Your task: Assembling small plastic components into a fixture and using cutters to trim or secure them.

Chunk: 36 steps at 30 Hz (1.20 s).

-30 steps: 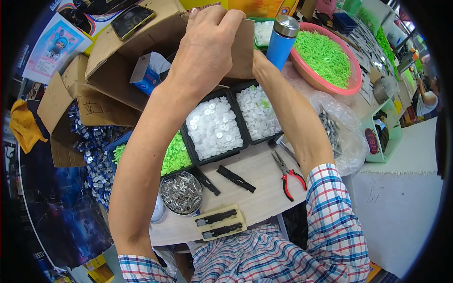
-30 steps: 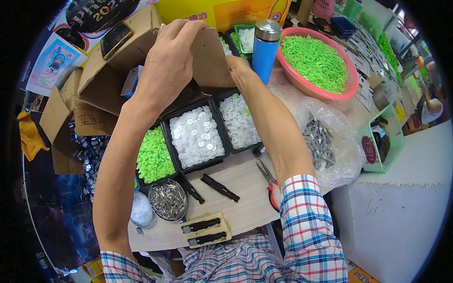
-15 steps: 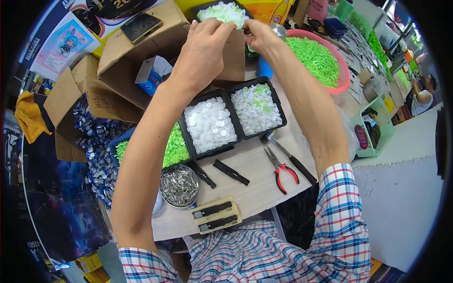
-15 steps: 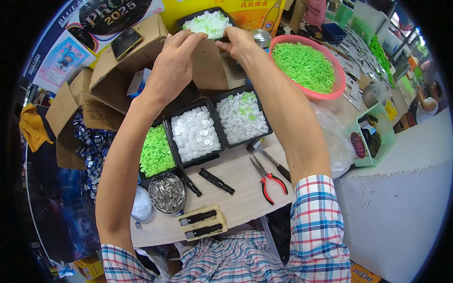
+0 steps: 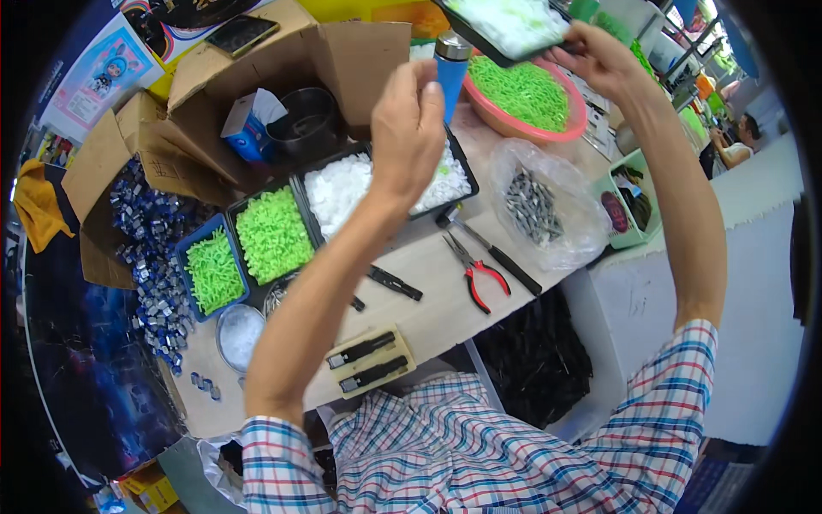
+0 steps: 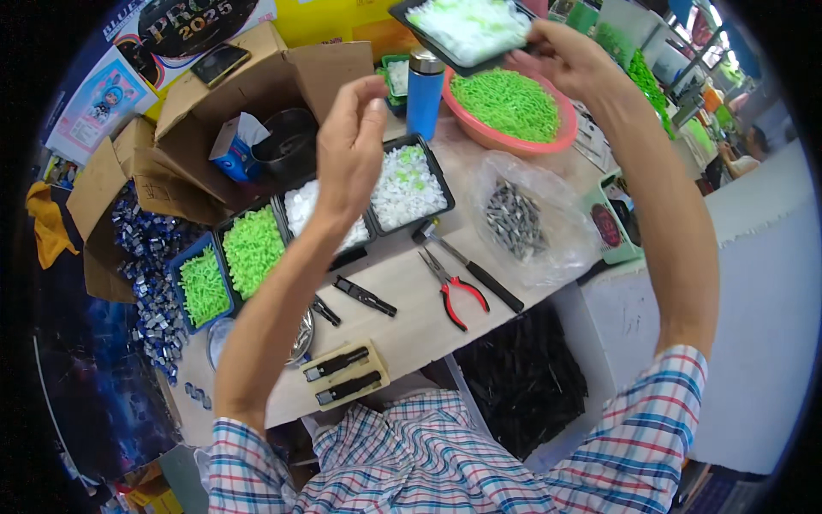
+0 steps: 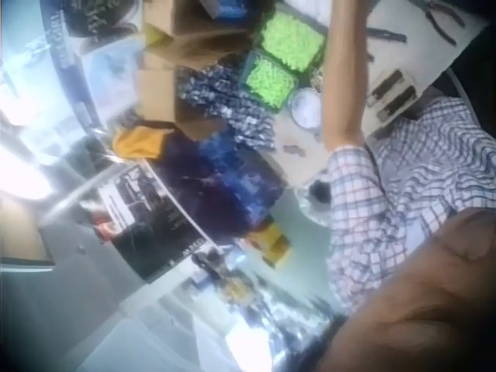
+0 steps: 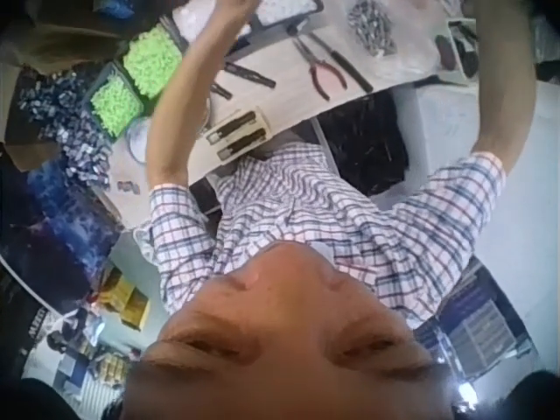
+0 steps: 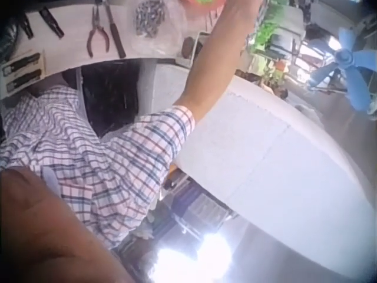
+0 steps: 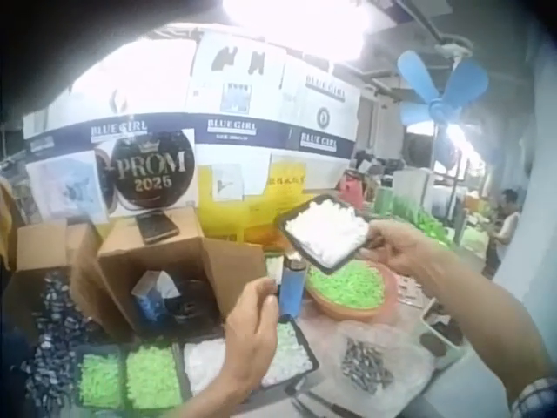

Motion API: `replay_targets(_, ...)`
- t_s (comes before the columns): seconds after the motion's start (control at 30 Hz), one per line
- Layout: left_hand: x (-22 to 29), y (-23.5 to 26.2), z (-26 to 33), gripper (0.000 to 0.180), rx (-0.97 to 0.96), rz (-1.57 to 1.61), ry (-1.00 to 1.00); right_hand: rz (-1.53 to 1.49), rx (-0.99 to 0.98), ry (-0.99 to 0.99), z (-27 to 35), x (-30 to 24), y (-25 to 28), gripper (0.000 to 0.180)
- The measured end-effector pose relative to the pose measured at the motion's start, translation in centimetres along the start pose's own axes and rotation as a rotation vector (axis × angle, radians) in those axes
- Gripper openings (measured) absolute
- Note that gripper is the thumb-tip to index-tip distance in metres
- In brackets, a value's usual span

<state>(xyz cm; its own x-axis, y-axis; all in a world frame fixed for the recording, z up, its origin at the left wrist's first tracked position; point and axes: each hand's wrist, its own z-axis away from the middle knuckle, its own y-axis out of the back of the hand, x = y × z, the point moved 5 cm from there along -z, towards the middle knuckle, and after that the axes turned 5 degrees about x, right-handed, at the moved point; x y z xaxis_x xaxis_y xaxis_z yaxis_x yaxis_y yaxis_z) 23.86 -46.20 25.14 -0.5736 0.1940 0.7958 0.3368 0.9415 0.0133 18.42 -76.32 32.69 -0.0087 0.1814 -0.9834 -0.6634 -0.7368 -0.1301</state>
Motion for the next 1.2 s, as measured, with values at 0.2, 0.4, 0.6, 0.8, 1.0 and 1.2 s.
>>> replay_targets(0.2,-5.7,-7.9,7.1,0.051,0.285,0.821,0.792,0.212,0.081,-0.178,8.7,6.9,3.4,0.027)
replay_targets(0.4,-6.2,-10.8,9.1,0.047,0.513,1.001,0.789,0.345,0.178,-0.267,11.2,11.0,3.8,0.027)
replay_targets(0.6,-12.4,-9.4,9.4,0.049,0.663,1.026,0.840,0.380,0.124,-0.280,12.6,12.5,-1.6,0.021)
replay_targets(0.8,-12.5,-9.6,10.1,0.054,0.614,1.083,0.925,0.374,0.113,-0.235,13.0,12.9,-1.8,0.017)
replay_targets(1.0,-13.0,-9.1,9.8,0.054,0.657,1.164,0.912,0.365,0.125,-0.219,13.5,12.7,-2.4,0.019)
replay_targets(1.2,-14.1,-8.9,9.9,0.057,0.755,1.144,1.052,0.358,0.108,-0.256,12.9,12.6,-2.3,0.020)
